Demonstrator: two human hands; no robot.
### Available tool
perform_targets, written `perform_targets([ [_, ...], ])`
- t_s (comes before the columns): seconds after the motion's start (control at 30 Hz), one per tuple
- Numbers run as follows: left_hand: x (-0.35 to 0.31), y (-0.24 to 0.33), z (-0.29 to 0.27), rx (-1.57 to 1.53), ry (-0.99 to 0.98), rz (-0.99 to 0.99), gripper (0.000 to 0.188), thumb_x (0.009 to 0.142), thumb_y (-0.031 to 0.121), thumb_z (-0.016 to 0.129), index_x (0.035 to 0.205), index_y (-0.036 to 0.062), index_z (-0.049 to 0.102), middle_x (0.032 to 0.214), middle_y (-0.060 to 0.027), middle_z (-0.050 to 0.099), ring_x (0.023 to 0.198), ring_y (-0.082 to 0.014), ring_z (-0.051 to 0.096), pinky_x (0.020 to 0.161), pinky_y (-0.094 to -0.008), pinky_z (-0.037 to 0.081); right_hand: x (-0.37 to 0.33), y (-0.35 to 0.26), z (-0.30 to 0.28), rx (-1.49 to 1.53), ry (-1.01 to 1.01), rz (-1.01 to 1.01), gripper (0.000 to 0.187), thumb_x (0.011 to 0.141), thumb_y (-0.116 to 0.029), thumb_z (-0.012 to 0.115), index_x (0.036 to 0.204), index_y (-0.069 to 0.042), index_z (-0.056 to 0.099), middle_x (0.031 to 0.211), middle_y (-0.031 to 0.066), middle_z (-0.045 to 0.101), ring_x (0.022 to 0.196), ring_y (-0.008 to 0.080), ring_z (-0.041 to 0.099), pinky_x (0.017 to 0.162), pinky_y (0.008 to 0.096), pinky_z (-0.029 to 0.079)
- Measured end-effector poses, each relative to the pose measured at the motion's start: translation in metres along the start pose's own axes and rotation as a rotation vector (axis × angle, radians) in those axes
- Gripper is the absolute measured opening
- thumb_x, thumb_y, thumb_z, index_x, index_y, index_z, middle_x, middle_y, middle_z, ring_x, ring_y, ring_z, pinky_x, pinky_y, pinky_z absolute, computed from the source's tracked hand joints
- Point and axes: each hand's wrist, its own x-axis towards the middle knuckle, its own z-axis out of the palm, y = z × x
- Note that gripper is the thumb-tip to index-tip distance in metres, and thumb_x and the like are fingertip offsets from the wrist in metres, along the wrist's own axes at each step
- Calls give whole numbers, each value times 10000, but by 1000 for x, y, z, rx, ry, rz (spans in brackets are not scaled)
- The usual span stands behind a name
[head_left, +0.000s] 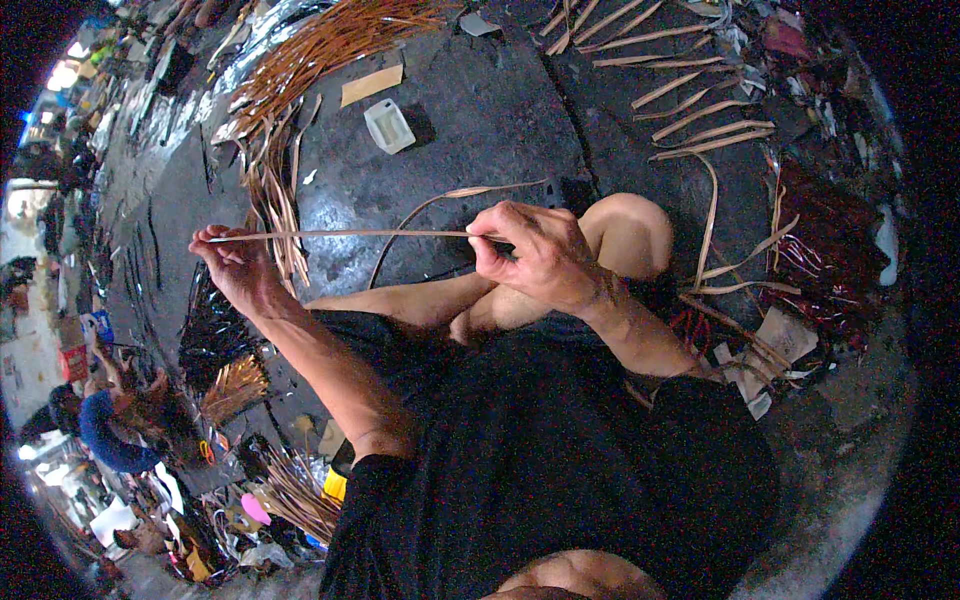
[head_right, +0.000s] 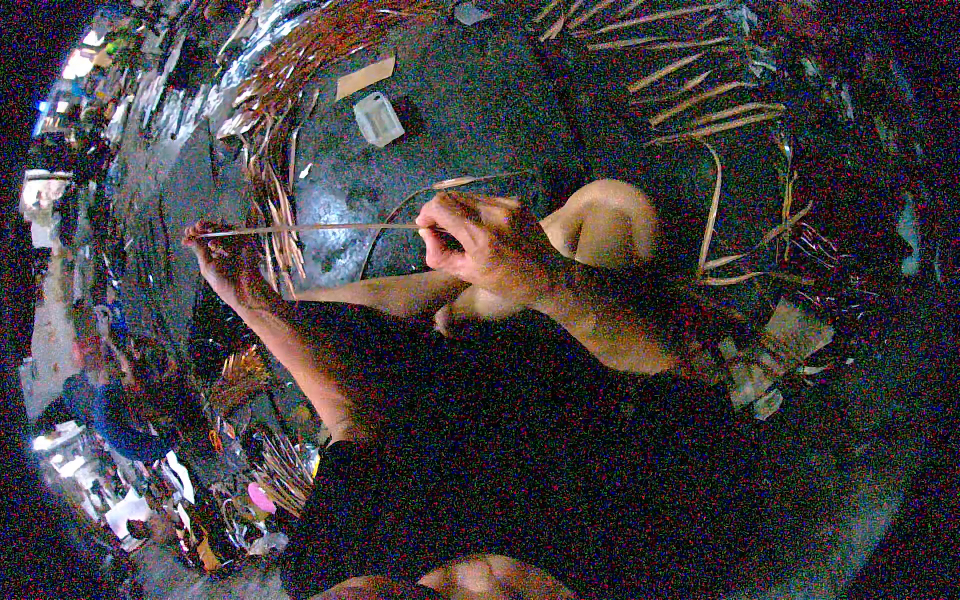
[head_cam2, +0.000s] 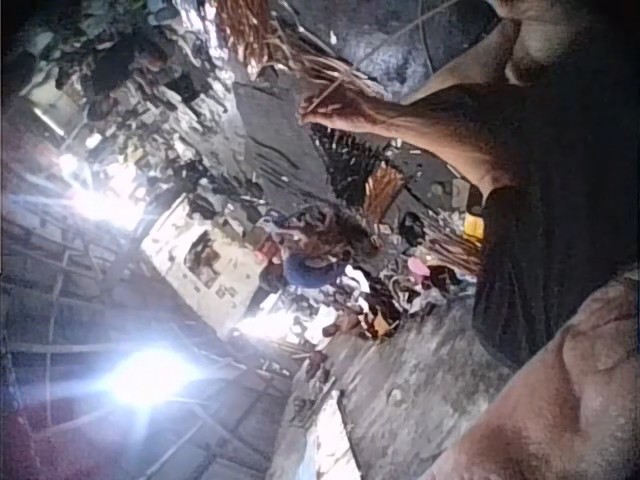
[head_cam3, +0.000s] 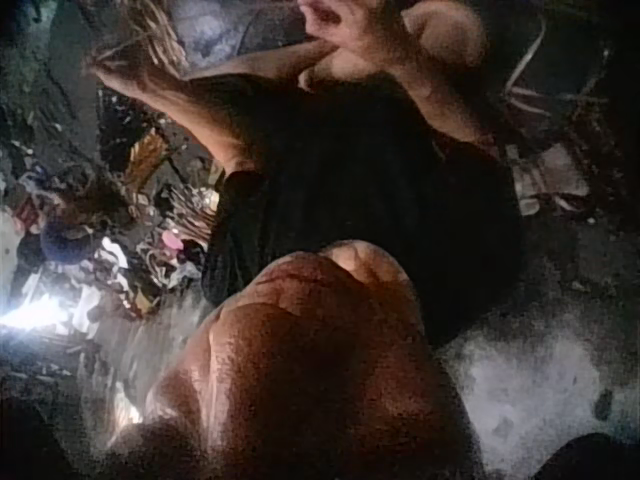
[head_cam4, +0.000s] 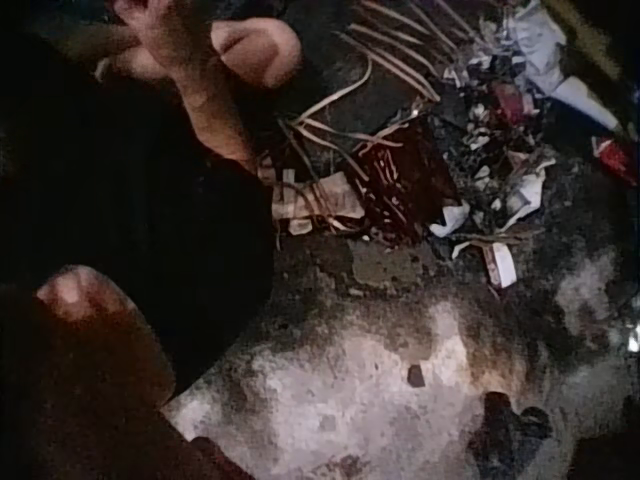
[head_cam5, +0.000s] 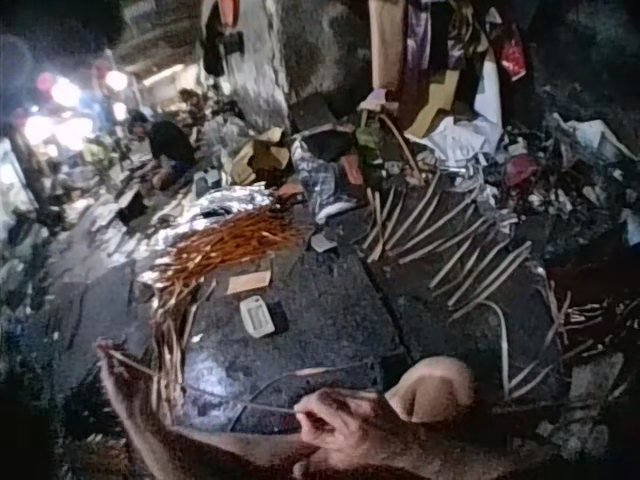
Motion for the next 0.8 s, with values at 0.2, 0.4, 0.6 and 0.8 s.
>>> perform_targets([
  [0.2,17,14,-22,29,-124,-42,177,876,250,625,902,75,627,861,-57,658,717,-144,622,647,-265,546,-6,2,1,-13,-11,42,169,736,-55,697,848,-66,572,761,60,641,665,223,669,594,322,539],
  [0.4,25,17,-35,11,-79,-17,189,873,258,626,897,70,618,858,-59,653,708,-144,619,639,-272,542,-12,3,-4,-18,-41,76,180,727,-54,704,848,-70,571,763,57,641,675,219,666,603,320,538],
  [0.6,39,21,-52,113,-88,7,183,879,244,620,889,61,609,846,-59,647,690,-138,622,631,-255,540,-16,4,-6,-60,-104,36,193,714,-50,708,844,-75,566,759,51,637,686,218,661,611,315,536],
  [0.8,42,22,-57,65,20,19,211,890,265,609,885,53,609,836,-65,661,613,-122,590,549,-227,514,-19,5,-8,-27,-122,34,203,707,-41,704,850,-72,564,759,57,631,681,224,656,603,324,531],
])
